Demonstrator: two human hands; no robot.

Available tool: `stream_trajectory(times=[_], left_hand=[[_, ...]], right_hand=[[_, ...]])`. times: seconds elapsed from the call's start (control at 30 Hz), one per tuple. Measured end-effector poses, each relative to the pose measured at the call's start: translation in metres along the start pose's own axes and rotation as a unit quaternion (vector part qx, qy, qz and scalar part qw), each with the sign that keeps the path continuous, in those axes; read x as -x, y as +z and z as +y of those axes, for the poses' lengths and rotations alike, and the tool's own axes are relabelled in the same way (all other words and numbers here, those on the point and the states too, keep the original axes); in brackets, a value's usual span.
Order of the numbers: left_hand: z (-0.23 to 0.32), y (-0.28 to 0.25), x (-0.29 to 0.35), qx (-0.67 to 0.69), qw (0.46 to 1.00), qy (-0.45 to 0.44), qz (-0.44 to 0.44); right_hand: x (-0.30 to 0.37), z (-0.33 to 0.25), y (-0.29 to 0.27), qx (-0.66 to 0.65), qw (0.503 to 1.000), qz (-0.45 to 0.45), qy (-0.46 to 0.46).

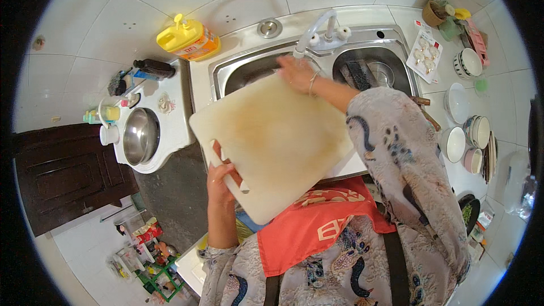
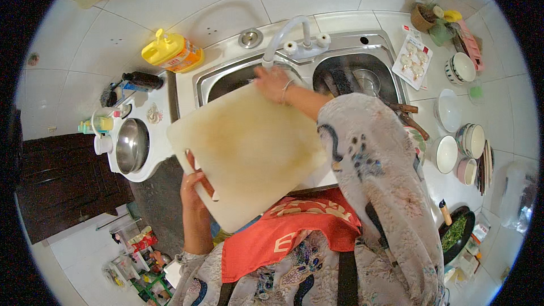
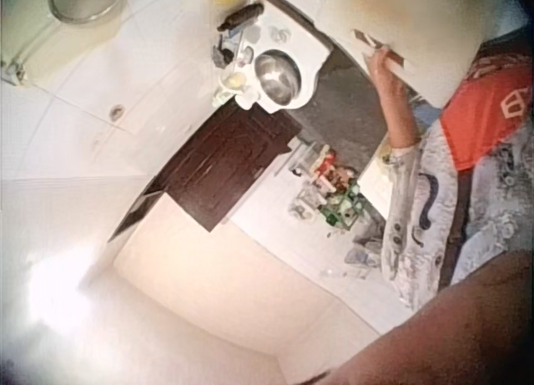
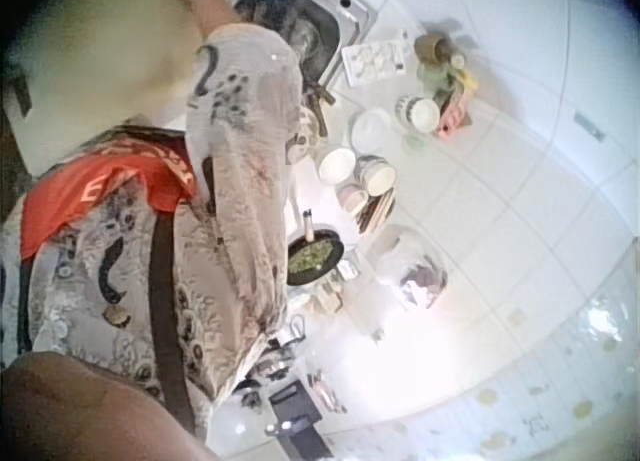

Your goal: The person washes a bowl, a knife, and a cutting board in the sink using a sponge and running water. They then place the knife in a holder and stir food cooking in a pan on the stove.

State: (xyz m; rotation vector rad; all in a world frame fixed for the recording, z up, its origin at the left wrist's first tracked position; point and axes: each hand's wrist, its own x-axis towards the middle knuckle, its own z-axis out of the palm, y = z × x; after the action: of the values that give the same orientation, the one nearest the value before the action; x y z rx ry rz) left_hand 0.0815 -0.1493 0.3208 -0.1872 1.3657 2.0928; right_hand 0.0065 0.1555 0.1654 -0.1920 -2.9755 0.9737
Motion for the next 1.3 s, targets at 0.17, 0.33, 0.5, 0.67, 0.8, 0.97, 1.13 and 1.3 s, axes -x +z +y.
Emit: stream_trajectory(times=[0.17, 0.33, 0.5, 0.67, 0.8, 0.97, 1.13, 1.3], left_hand=[[-0.004, -0.008, -0.008, -0.025, 0.999, -0.035, 0.004], [0.007, 0.003, 0.0, 0.018, 0.999, 0.02, 0.019], [0.016, -0.013, 0.014, 0.065, 0.996, 0.068, -0.011], [0.0, -0.042, -0.024, 0.096, 0.994, 0.017, 0.054], [-0.033, -0.073, -0.112, -0.008, 0.995, -0.085, 0.052], [-0.094, -0.067, -0.185, -0.177, 0.977, -0.1, 0.071], [-0.1, -0.009, -0.228, -0.205, 0.977, -0.054, 0.028], [-0.094, 0.018, -0.279, -0.164, 0.984, 0.02, -0.073]], right_hand=[[0.012, -0.139, -0.014, -0.072, 0.98, -0.051, -0.178], [-0.023, -0.154, -0.015, -0.106, 0.973, -0.135, -0.152], [-0.01, 0.004, -0.035, -0.036, 0.994, -0.101, 0.004], [0.063, 0.075, -0.07, -0.482, 0.809, -0.23, 0.244], [0.106, 0.095, -0.082, -0.541, 0.794, -0.063, 0.27], [0.149, 0.093, -0.103, -0.386, 0.888, 0.133, 0.211], [0.178, 0.074, -0.134, -0.414, 0.857, 0.251, 0.175], [0.181, 0.083, -0.134, -0.368, 0.853, 0.325, 0.178]])
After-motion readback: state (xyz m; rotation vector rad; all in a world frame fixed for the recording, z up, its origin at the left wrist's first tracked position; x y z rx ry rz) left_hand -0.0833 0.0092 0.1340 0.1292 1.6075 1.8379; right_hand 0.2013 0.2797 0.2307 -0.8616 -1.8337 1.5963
